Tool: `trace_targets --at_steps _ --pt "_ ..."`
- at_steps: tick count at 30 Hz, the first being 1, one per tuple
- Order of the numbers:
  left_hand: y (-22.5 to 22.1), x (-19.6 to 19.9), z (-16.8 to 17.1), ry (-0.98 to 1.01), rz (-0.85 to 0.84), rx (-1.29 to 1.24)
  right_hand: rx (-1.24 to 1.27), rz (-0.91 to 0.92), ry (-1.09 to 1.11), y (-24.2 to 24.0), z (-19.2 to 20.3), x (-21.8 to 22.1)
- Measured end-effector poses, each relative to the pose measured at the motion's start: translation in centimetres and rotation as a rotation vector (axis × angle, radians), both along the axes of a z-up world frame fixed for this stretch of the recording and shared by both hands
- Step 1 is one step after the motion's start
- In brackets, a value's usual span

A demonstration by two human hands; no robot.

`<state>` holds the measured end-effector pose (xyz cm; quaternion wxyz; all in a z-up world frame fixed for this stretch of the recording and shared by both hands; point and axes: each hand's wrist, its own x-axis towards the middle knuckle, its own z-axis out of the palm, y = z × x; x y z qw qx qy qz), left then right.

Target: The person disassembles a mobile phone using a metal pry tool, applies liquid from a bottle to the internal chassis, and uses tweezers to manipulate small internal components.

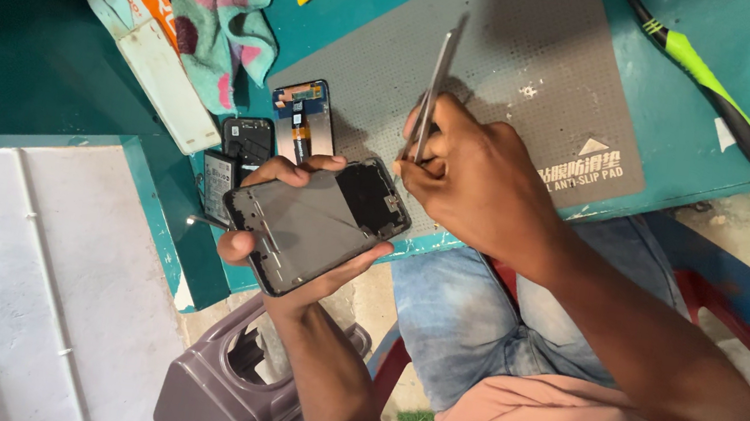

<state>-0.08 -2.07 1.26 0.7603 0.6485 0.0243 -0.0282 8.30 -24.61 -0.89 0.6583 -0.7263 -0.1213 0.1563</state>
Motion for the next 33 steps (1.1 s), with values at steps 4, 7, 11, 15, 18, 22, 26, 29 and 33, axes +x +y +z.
trace_targets --at_steps 4,7,11,15,18,22,26,29,33 --pt "-0.2 -0.3 -0.2 -0.041 0.005 0.131 0.027 -0.020 -0.002 0.0 0.1 -0.1" --pt "0.6 0.2 -0.7 0.047 0.018 0.024 0.027 0.012 0.012 -0.2 0.0 -0.1" --pt "-0.3 -0.4 -0.6 -0.069 -0.002 0.323 0.002 0.008 0.021 -0.2 0.1 0.0" --pt "-1.0 -0.2 -0.1 -0.143 -0.010 0.439 0.022 -0.017 0.027 -0.1 0.2 0.1" --pt "-1.5 0.0 0.2 -0.146 -0.001 0.420 -0.023 0.025 0.041 -0.4 0.2 0.1" --pt "-2.2 0.3 0.1 -0.246 0.028 0.391 -0.040 0.056 0.054 -0.6 0.4 0.4" --pt "-2.0 0.1 0.2 -0.183 0.011 0.374 0.015 -0.009 0.032 -0.2 0.6 0.2" --pt "-1.8 0.1 0.2 -0.195 -0.004 0.468 -0.008 0.008 0.056 -0.3 0.5 0.2" --pt "-1.9 0.1 -0.1 -0.275 0.000 0.392 -0.009 0.059 0.022 -0.8 0.3 0.3"
